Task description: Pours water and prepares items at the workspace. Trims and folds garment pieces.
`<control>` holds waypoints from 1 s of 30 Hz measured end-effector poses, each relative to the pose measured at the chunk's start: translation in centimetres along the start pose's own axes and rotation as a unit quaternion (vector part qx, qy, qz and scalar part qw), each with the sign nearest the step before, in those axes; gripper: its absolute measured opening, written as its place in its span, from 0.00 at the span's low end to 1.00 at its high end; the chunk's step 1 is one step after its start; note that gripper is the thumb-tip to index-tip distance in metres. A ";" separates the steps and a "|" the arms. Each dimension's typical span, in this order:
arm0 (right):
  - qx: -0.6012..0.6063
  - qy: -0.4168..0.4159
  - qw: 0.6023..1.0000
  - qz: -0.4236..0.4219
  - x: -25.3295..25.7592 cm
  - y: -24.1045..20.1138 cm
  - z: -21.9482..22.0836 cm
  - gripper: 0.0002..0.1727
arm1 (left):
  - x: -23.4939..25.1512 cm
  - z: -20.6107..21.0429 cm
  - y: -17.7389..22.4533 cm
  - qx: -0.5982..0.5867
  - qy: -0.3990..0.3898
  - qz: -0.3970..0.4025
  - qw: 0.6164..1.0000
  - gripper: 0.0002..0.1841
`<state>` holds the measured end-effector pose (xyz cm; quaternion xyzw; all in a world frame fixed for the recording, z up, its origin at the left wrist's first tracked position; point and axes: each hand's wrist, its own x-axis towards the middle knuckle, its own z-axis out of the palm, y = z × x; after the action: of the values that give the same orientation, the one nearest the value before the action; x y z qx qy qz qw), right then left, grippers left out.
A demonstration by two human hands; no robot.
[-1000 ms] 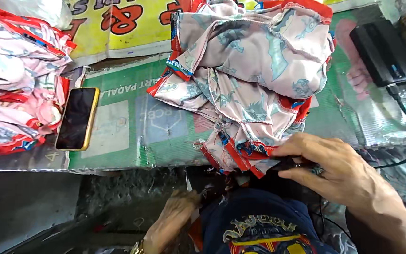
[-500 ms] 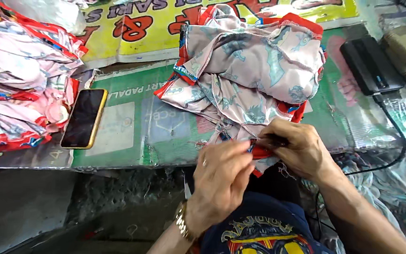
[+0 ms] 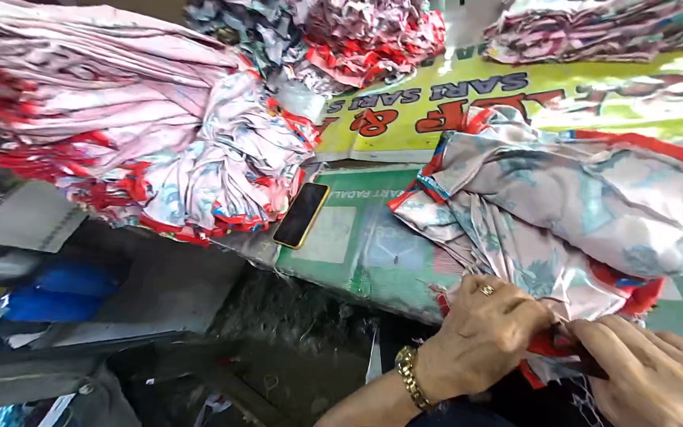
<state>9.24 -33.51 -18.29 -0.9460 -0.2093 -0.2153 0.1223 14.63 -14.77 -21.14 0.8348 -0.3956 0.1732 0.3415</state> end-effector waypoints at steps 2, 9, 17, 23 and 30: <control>0.107 -0.023 0.994 0.003 -0.1 0.6 -0.4 0.07 | -0.3 0.2 -0.1 -0.018 0.005 0.009 1.000 0.06; 0.357 -0.004 0.934 0.010 -0.1 1.9 0.4 0.22 | -1.0 0.9 -0.3 0.004 0.063 0.037 0.997 0.07; 0.191 0.067 0.979 0.014 -0.2 1.7 2.7 0.07 | -0.9 -0.2 -0.1 -0.158 0.172 -0.027 0.972 0.09; 0.261 0.097 0.959 0.042 0.4 1.4 1.6 0.11 | -1.0 0.3 0.2 -0.013 0.124 -0.007 0.992 0.17; 0.405 0.067 0.909 0.070 0.8 1.6 0.6 0.15 | 0.4 -1.0 -0.4 -0.240 0.113 -0.074 0.961 0.07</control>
<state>10.88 -34.44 -18.70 -0.8108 -0.2033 -0.1655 0.5233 15.14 -14.11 -20.36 0.7304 -0.3216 0.1409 0.5858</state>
